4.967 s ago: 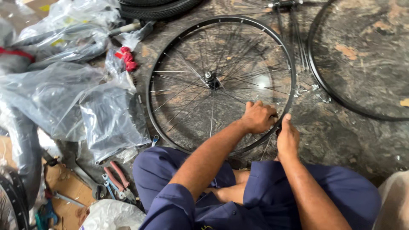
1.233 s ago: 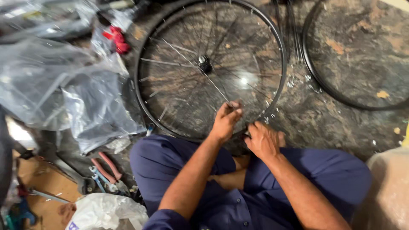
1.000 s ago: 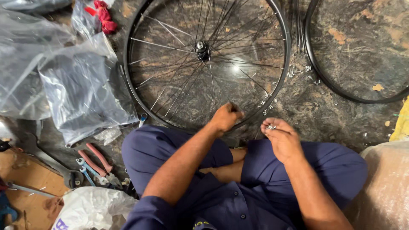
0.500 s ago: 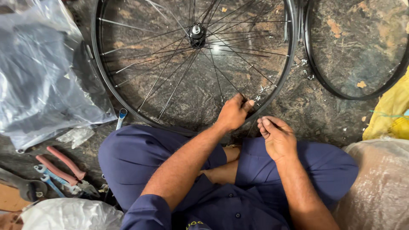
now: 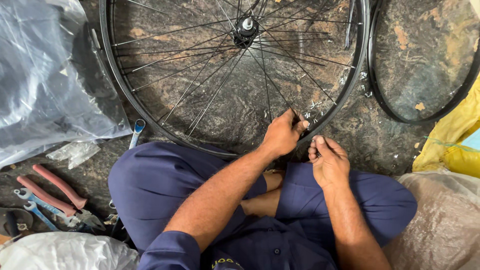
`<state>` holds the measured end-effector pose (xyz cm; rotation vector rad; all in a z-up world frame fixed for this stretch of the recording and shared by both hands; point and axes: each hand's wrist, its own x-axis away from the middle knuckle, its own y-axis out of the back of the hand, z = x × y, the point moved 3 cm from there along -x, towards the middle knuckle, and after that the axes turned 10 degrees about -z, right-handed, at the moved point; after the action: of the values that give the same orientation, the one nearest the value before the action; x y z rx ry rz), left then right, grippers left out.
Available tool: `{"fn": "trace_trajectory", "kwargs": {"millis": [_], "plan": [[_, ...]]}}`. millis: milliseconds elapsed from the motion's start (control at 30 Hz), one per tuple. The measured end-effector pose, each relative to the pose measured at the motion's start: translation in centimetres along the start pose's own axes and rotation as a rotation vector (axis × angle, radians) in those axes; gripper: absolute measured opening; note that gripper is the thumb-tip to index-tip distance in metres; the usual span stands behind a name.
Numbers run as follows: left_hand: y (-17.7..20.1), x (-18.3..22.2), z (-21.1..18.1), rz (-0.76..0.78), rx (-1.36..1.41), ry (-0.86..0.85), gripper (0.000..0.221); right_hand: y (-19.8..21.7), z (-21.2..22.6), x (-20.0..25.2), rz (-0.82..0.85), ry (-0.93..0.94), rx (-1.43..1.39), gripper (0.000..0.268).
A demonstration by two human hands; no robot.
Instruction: The person inserts spokes into a bicycle wheel rim and hub by hand, then tightens spoke nipples using their fingers.
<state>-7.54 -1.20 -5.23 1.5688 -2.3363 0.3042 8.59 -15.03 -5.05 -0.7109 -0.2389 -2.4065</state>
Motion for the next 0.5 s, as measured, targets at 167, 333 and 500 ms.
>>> {"fn": "trace_trajectory", "kwargs": {"millis": [167,333,500], "plan": [[-0.1,-0.2,0.4,0.039,-0.081,0.048,0.03,-0.7,0.6,0.4,0.0,0.044,0.04,0.014],[-0.6,-0.4,0.9,0.058,-0.108,0.004,0.034,-1.1,-0.7,-1.2,0.036,0.158,0.048,0.016],[-0.8,-0.4,1.3,0.062,-0.173,-0.02,0.038,-0.8,-1.3,-1.3,0.057,0.27,0.188,0.018]]}}
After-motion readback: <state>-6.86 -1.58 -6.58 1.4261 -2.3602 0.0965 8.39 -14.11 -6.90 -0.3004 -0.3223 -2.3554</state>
